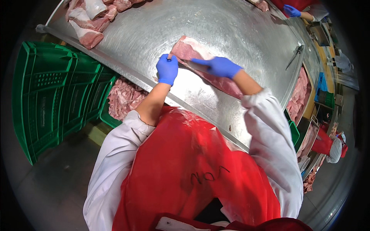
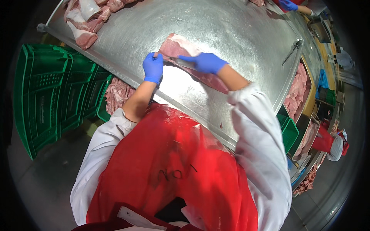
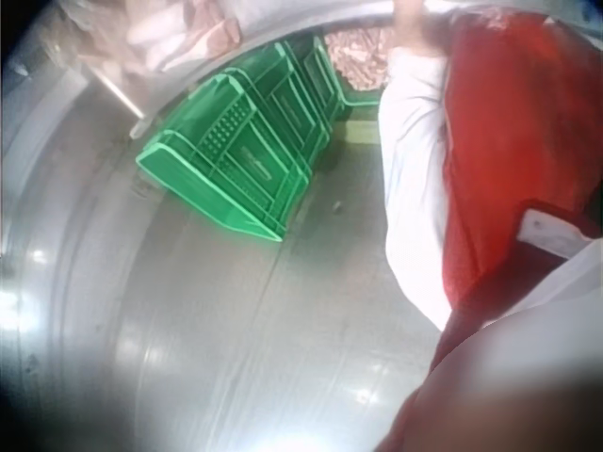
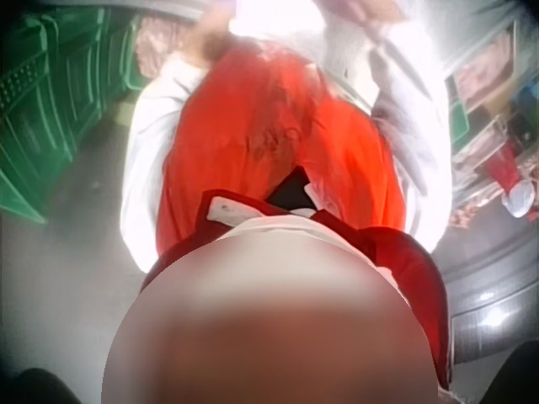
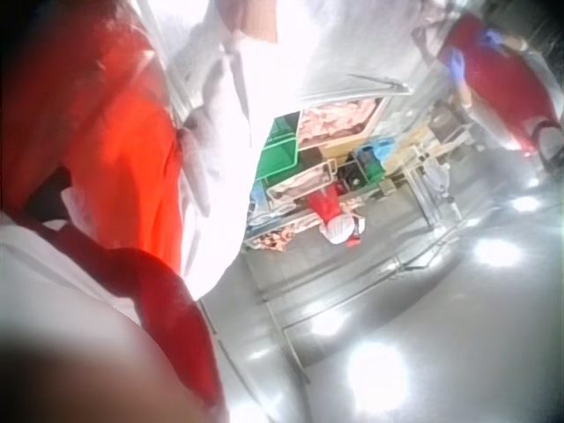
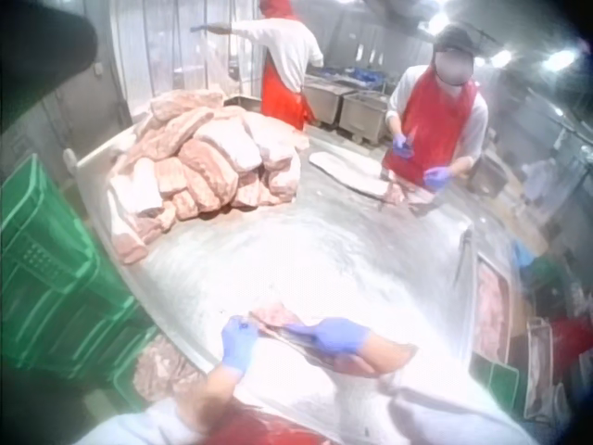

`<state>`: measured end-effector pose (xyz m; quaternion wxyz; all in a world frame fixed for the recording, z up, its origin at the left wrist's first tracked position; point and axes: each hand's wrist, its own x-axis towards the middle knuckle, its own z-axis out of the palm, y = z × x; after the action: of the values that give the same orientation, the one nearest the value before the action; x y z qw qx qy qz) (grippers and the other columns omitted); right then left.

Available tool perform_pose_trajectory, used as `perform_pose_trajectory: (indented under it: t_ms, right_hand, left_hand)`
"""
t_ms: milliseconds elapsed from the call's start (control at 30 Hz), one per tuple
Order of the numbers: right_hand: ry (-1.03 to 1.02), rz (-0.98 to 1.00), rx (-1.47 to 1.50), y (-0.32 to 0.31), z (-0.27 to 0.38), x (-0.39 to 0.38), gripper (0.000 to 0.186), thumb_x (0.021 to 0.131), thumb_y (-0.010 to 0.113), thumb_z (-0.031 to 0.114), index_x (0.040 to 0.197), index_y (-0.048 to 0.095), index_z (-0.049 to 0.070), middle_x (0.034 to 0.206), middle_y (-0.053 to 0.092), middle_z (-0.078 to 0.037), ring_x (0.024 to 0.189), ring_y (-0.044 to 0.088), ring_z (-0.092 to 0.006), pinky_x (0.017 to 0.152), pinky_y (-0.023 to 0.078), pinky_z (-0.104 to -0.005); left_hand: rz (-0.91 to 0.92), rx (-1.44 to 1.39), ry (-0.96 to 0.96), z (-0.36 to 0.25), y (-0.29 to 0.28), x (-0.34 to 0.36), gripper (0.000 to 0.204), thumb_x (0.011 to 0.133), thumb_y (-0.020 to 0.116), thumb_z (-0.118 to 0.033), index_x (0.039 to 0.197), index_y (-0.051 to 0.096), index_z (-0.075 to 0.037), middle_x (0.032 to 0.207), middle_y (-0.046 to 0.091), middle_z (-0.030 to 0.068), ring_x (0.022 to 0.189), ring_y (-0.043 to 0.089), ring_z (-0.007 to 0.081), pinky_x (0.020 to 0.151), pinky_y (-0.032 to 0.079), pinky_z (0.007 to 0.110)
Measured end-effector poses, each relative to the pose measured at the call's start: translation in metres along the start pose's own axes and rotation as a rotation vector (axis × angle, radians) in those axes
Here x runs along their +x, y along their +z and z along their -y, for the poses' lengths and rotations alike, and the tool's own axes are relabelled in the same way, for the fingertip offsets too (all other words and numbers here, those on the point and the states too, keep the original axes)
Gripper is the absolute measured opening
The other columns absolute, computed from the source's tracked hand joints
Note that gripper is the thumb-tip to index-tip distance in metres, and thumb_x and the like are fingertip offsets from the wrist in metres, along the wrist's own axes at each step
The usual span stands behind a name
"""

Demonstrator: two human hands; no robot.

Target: The person cuts large pieces of raw meat on a stainless steel table using a knife, separating fat and trimming the meat. Trimmed pieces are placed into green crates while larger cuts remain on the table.

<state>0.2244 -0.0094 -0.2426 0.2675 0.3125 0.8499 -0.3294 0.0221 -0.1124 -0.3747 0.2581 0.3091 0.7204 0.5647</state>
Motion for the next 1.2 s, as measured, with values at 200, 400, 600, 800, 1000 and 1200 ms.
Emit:
perform_pose_trajectory:
  t_ms: [200,400,600,800,1000,1200]
  right_hand:
    - [-0.006,-0.065,-0.036,0.025,-0.047,-0.073,0.068,0.091,0.051,0.014,0.150,0.037,0.046,0.104,0.071,-0.016,0.084,0.069,-0.0287,0.082,0.052,-0.0368]
    - [-0.043,-0.375,-0.148,0.064,-0.022,-0.051,0.062,0.097,0.050,0.024,0.153,0.032,0.042,0.087,0.067,-0.019,0.070,0.064,-0.0361,0.068,0.051,-0.0460]
    - [0.058,-0.346,-0.199,0.115,-0.078,-0.163,0.065,0.096,0.046,0.014,0.153,0.032,0.042,0.085,0.067,-0.018,0.064,0.065,-0.0333,0.063,0.053,-0.0438]
    - [0.246,-0.333,0.199,0.148,-0.099,-0.277,0.068,0.093,0.059,0.019,0.152,0.033,0.040,0.101,0.071,-0.019,0.081,0.069,-0.0393,0.076,0.054,-0.0451]
    - [0.241,-0.694,0.480,0.168,-0.098,-0.275,0.070,0.094,0.059,0.022,0.155,0.028,0.036,0.087,0.071,-0.018,0.072,0.068,-0.0386,0.073,0.054,-0.0446]
    - [0.399,-0.790,0.836,0.201,-0.072,-0.301,0.070,0.096,0.057,0.018,0.157,0.027,0.034,0.074,0.066,-0.006,0.056,0.059,-0.0131,0.062,0.053,-0.0302]
  left_hand:
    - [0.055,-0.285,0.020,-0.056,-0.026,0.029,0.014,0.090,0.064,-0.011,0.084,0.064,0.002,0.077,0.068,0.0063,0.071,0.061,0.0108,0.067,0.049,0.027]
    - [0.087,-0.025,0.135,-0.094,-0.116,0.033,0.010,0.093,0.063,-0.009,0.093,0.067,0.000,0.082,0.066,0.0009,0.070,0.057,0.0100,0.066,0.048,0.027]
    - [0.028,0.210,-0.050,0.013,-0.272,0.031,0.021,0.090,0.068,-0.014,0.101,0.063,0.003,0.084,0.063,0.0061,0.074,0.056,0.0169,0.068,0.047,0.031]
    - [0.213,0.603,0.315,-0.006,-0.145,-0.032,0.028,0.085,0.071,-0.021,0.096,0.058,0.001,0.082,0.057,0.0161,0.076,0.057,0.0315,0.074,0.048,0.043]
    - [0.647,-0.441,-0.791,-0.009,0.094,-0.144,0.014,0.093,0.067,-0.015,0.093,0.058,-0.004,0.081,0.060,0.0065,0.064,0.059,0.0154,0.056,0.049,0.027]
    - [0.512,-0.409,-0.734,0.030,0.136,-0.151,0.016,0.096,0.059,-0.015,0.084,0.058,-0.005,0.071,0.057,0.0048,0.052,0.049,0.0124,0.044,0.039,0.026]
